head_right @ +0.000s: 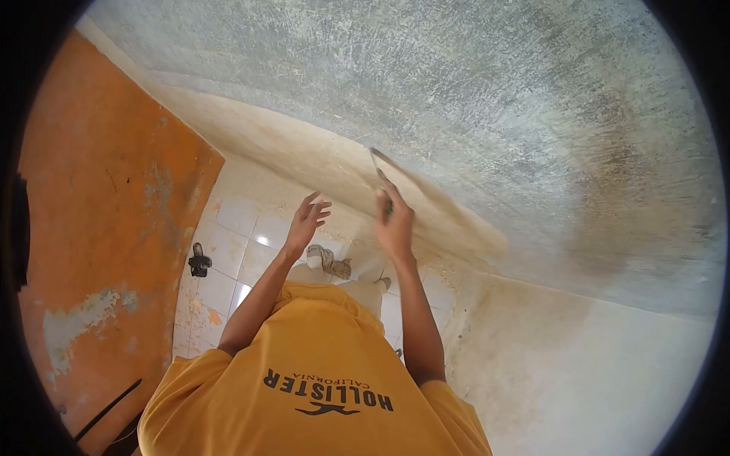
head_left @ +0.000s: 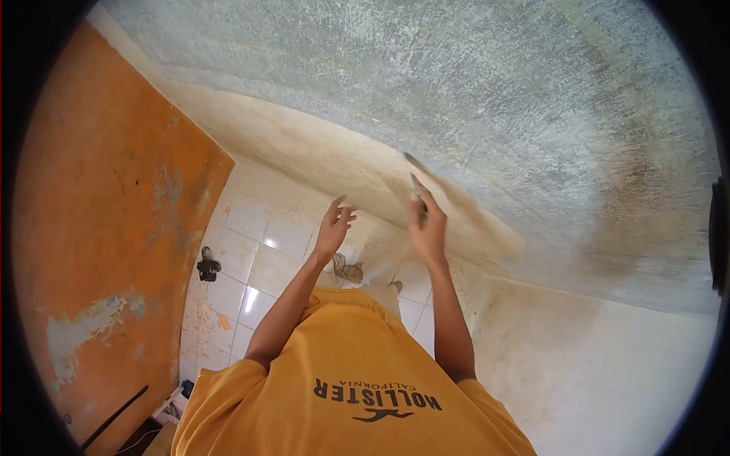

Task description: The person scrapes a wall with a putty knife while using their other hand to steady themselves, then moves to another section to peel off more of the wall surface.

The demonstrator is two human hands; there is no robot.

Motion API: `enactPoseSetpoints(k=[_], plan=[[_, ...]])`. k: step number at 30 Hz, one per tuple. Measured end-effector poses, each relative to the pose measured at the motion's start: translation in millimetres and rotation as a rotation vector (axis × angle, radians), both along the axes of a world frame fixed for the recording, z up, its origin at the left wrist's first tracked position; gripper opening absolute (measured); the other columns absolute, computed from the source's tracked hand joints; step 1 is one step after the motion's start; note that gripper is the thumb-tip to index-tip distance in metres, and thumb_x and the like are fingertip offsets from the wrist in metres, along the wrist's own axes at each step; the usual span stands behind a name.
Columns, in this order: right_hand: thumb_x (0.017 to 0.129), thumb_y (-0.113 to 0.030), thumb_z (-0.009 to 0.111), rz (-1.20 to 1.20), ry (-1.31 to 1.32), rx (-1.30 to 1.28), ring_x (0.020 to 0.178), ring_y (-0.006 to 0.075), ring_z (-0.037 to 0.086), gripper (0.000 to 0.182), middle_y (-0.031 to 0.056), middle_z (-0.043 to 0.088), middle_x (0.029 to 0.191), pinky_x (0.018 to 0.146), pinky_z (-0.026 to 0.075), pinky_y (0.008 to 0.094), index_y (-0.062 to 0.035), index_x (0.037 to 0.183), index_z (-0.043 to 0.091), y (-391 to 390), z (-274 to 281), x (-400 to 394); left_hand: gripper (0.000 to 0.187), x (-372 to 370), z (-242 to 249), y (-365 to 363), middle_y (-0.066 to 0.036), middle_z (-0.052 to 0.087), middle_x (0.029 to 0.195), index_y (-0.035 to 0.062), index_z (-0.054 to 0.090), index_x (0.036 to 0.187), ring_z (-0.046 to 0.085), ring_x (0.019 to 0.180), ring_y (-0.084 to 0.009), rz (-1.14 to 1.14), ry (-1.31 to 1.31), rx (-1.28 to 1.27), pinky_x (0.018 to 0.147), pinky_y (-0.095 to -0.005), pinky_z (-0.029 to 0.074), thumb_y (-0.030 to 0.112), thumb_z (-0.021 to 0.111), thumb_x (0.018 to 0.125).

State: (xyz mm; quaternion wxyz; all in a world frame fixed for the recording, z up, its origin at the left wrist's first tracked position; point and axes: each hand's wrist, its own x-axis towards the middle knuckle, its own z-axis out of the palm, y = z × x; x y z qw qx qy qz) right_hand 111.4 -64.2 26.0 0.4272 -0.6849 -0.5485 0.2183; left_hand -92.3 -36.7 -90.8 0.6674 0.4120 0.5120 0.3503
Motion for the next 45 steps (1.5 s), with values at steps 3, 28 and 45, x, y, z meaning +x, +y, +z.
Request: enactPoseSetpoints(k=[3,28,45], plan=[[0.109,-0.023,0.056,-0.026,0.038,-0.029,0.08,0.0101,0.057,0.038,0.0096,0.075,0.105,0.073,0.048,0.0274,-0.0039,0.141,0.062,7,-2,-11,0.06,-4,5,5,-0.017,0.064,0.136,0.0072,0.037,0.157,0.064,0.122,-0.0285,-0.003,0.013,-0.012,0.103,-0.0412,0.05,0.041,0.05,0.109],[0.108,-0.02,0.056,0.0,0.086,-0.018,0.076,0.0093,0.048,0.036,0.0049,0.071,0.101,0.069,0.045,0.0249,-0.0105,0.142,0.063,-2,8,14,0.061,6,1,0,-0.017,0.065,0.137,0.0077,0.035,0.157,0.064,0.123,-0.0293,-0.051,-0.004,-0.032,0.104,-0.0416,0.05,0.042,0.05,0.11],[0.108,-0.019,0.056,-0.009,0.021,-0.086,0.072,0.0101,0.051,0.035,0.0085,0.07,0.095,0.067,0.046,0.0276,-0.008,0.141,0.063,5,-1,-4,0.06,5,-8,9,-0.018,0.064,0.137,0.0077,0.036,0.157,0.064,0.123,-0.03,-0.037,-0.034,-0.039,0.104,-0.0422,0.05,0.041,0.05,0.109]])
